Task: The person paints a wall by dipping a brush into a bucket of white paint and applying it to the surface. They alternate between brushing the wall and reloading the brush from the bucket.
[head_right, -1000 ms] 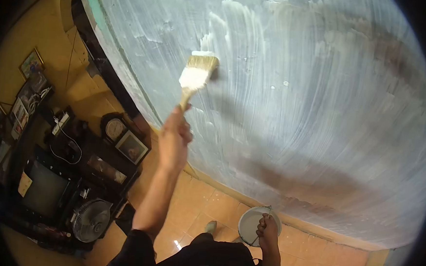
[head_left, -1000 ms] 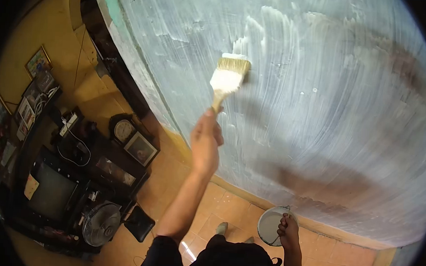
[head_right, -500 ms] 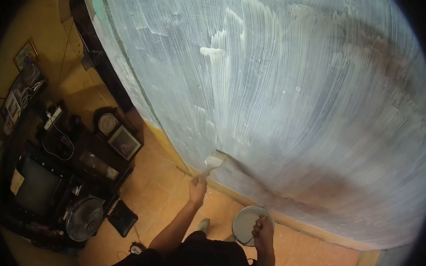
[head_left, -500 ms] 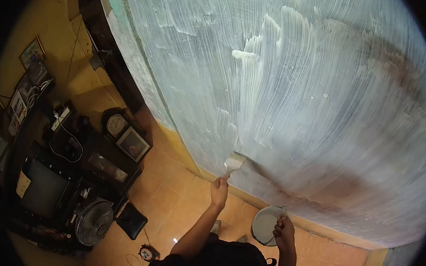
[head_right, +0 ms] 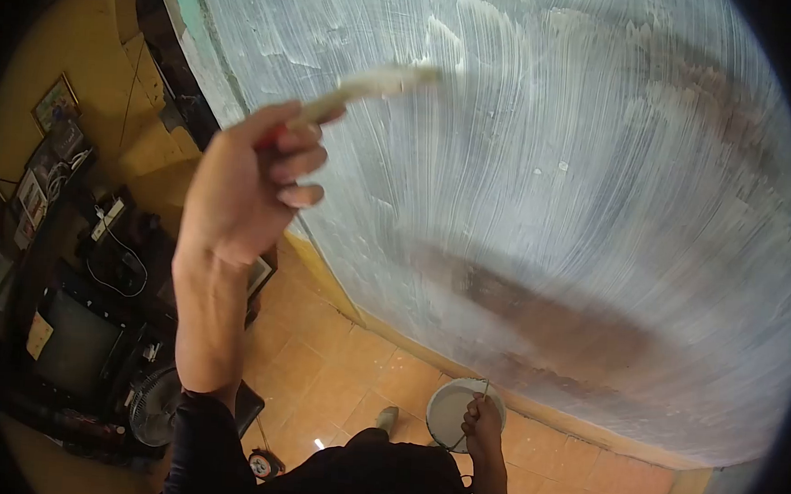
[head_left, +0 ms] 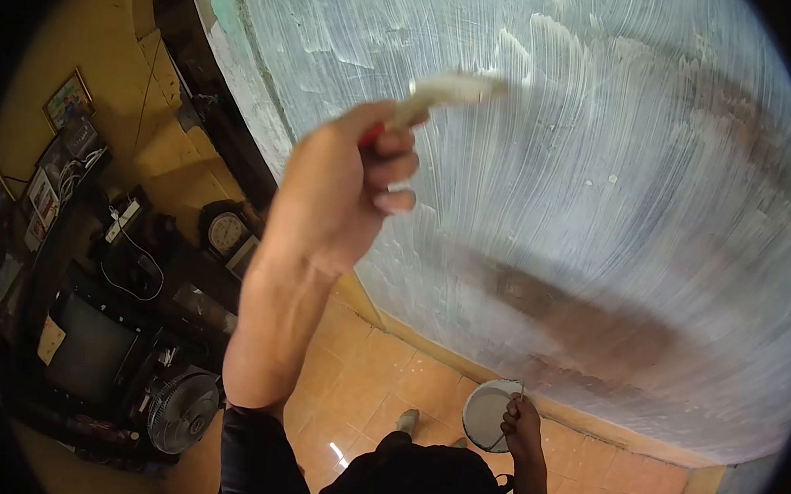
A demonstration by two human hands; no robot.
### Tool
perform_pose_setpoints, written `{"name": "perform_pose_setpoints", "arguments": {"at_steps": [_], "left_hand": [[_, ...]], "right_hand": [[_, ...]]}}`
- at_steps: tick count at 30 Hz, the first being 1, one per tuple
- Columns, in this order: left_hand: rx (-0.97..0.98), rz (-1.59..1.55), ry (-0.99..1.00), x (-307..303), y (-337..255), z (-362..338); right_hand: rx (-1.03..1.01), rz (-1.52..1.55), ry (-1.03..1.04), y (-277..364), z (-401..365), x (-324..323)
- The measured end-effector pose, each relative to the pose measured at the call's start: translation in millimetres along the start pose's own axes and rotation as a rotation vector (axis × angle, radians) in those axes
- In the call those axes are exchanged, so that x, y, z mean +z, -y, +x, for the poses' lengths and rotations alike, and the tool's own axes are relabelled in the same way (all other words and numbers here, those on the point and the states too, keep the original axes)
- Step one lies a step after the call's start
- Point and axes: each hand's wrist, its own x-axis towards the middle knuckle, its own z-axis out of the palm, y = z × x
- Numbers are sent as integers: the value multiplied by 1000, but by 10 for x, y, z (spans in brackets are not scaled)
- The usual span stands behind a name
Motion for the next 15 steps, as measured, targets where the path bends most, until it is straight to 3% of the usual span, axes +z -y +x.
{"name": "perform_pose_setpoints", "arguments": {"at_steps": [4, 7, 11, 15], "left_hand": [[244, -6, 44, 39, -183, -53], [414, 20, -27, -21, 116, -99], [275, 58, -168, -369, 928, -84], [134, -27, -264, -840, 2131, -70]], "right_hand": [[9, 9, -2, 20, -9, 60], [4, 14, -6, 66, -32, 47], [5, 2, -49, 69, -78, 24], [16, -9, -71, 57, -89, 0]]}}
